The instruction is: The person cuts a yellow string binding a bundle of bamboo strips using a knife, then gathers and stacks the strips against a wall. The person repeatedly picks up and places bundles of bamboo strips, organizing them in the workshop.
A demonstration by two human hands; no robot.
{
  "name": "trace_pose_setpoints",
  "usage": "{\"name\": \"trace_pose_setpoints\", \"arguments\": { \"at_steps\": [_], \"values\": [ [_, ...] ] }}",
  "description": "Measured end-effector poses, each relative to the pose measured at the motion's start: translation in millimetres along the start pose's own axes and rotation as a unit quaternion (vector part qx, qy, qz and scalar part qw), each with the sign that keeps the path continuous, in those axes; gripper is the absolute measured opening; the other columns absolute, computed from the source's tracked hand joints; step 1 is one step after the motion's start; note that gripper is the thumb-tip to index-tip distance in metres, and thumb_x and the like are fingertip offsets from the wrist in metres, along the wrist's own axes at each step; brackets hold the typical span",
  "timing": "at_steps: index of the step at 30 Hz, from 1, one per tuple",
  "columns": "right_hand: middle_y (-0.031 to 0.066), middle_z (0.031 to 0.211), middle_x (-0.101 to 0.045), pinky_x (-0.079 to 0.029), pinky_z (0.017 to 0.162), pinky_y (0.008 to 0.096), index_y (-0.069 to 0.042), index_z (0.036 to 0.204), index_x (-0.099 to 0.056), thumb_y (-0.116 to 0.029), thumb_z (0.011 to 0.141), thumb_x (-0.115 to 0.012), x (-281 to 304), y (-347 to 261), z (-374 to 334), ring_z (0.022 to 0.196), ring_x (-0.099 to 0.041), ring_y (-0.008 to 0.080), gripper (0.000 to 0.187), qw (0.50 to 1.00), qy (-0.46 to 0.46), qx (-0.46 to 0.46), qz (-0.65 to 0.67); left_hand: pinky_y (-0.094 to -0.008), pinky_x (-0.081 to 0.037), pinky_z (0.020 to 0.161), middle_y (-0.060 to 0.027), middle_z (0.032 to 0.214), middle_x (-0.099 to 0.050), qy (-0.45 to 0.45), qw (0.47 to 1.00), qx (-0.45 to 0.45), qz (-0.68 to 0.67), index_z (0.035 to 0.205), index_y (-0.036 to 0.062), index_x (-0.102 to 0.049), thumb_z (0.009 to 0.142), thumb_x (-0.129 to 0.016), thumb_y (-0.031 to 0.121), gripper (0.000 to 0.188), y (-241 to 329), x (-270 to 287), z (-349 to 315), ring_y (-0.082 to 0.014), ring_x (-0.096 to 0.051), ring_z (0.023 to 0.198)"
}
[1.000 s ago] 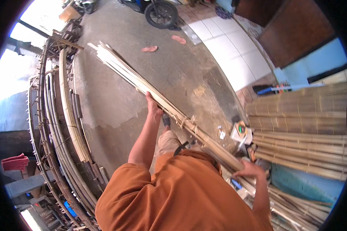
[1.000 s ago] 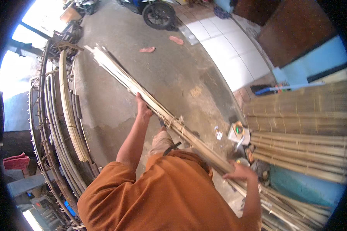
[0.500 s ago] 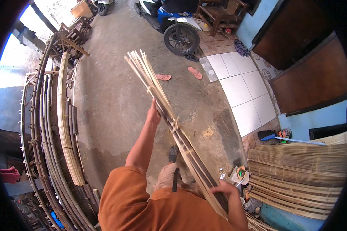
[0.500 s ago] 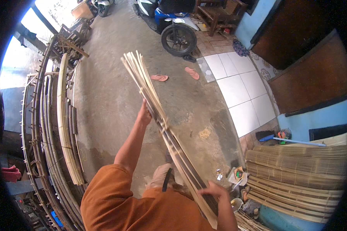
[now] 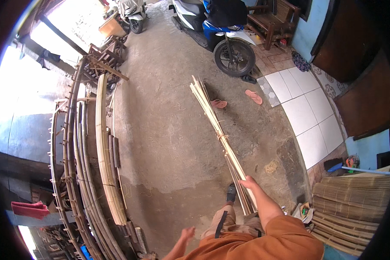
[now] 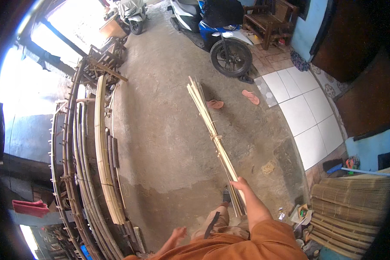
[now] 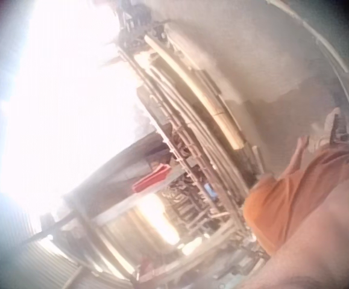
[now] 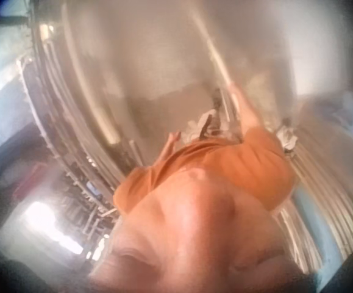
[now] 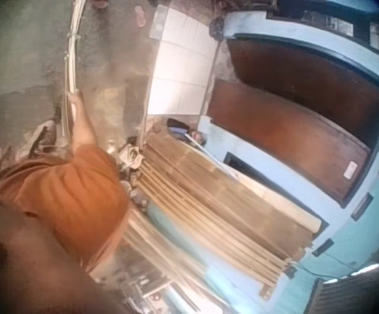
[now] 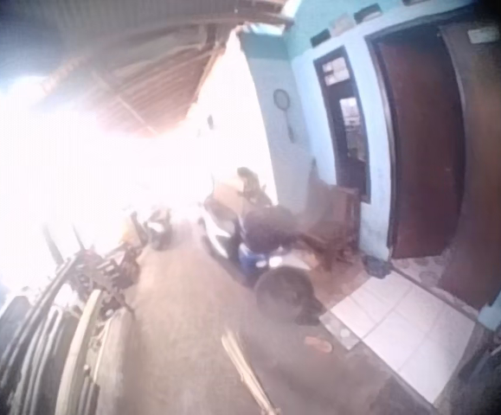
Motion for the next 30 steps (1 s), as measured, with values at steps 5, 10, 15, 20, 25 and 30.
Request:
{"name": "trace_pose_setpoints", "arguments": {
  "at_steps": [5,10,15,20,25,30],
  "values": [
    [0.0311,0.141,-0.045,-0.037,0.109,0.0433,0.01,0.137,-0.044,-0.069,0.083,-0.057,30,-13,-46,0.133,-0.045,0.0382,0.097,0.991,-0.049,-0.071,-0.104,-0.0392,-0.053,0.071,-0.0147,0.091,-0.07,-0.06,0.983,-0.067,0.159,0.111,0.001,-0.068,0.091,-0.059,0.041,0.046,7,-11,-42,-0.0265,-0.066,0.08],
    [0.0227,0.139,-0.051,-0.038,0.109,0.0448,-0.008,0.144,-0.043,-0.067,0.088,-0.05,67,-20,-90,0.128,-0.049,0.0397,0.082,0.996,0.06,-0.018,-0.058,-0.038,-0.05,0.075,-0.0137,0.089,-0.069,-0.061,0.956,-0.145,0.247,0.104,-0.0017,-0.066,0.091,-0.057,0.038,0.043,110,-8,-14,-0.0219,-0.062,0.08],
    [0.0204,0.131,-0.059,-0.049,0.097,0.0373,-0.004,0.134,-0.052,-0.037,0.097,-0.058,91,19,-215,0.117,-0.061,0.0307,0.05,0.96,0.205,0.045,0.188,-0.0296,-0.045,0.062,-0.0032,0.079,-0.064,-0.053,0.968,-0.234,0.074,0.1,0.0006,-0.066,0.097,-0.052,0.027,0.03,183,-13,-2,-0.0115,-0.057,0.072],
    [0.0111,0.102,-0.068,-0.054,0.075,0.0305,0.001,0.119,-0.058,-0.023,0.099,-0.055,-5,247,-340,0.092,-0.067,0.0174,0.031,0.769,0.402,-0.063,0.493,-0.0302,-0.048,0.063,-0.0062,0.09,-0.065,-0.117,0.948,-0.233,0.184,0.114,-0.0005,-0.061,0.096,-0.054,0.027,0.034,195,-62,-16,-0.0145,-0.06,0.074],
    [0.009,0.087,-0.066,-0.05,0.059,0.0295,-0.002,0.111,-0.06,-0.027,0.096,-0.055,-231,414,-513,0.071,-0.065,0.017,0.03,0.57,0.48,-0.27,0.609,-0.0311,-0.048,0.062,-0.0079,0.092,-0.062,-0.175,0.914,-0.217,0.294,0.114,0.0018,-0.058,0.096,-0.053,0.028,0.032,168,-119,-24,-0.0161,-0.061,0.075],
    [0.0147,0.092,-0.068,-0.053,0.062,0.0352,0.0,0.117,-0.059,-0.024,0.097,-0.052,-440,439,-617,0.073,-0.068,0.024,0.032,0.433,0.513,-0.31,0.673,-0.0301,-0.043,0.052,-0.0036,0.076,-0.058,-0.186,0.871,-0.269,0.366,0.093,0.0068,-0.059,0.093,-0.053,0.029,0.023,133,-189,-37,-0.0148,-0.056,0.064]
  ]
}}
Point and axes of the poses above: each hand's wrist, its own z-axis towards the middle knuckle, its own x-axis out of the back of the hand, y = z × x, the point moved 6 cm from there along z, towards the middle knuckle
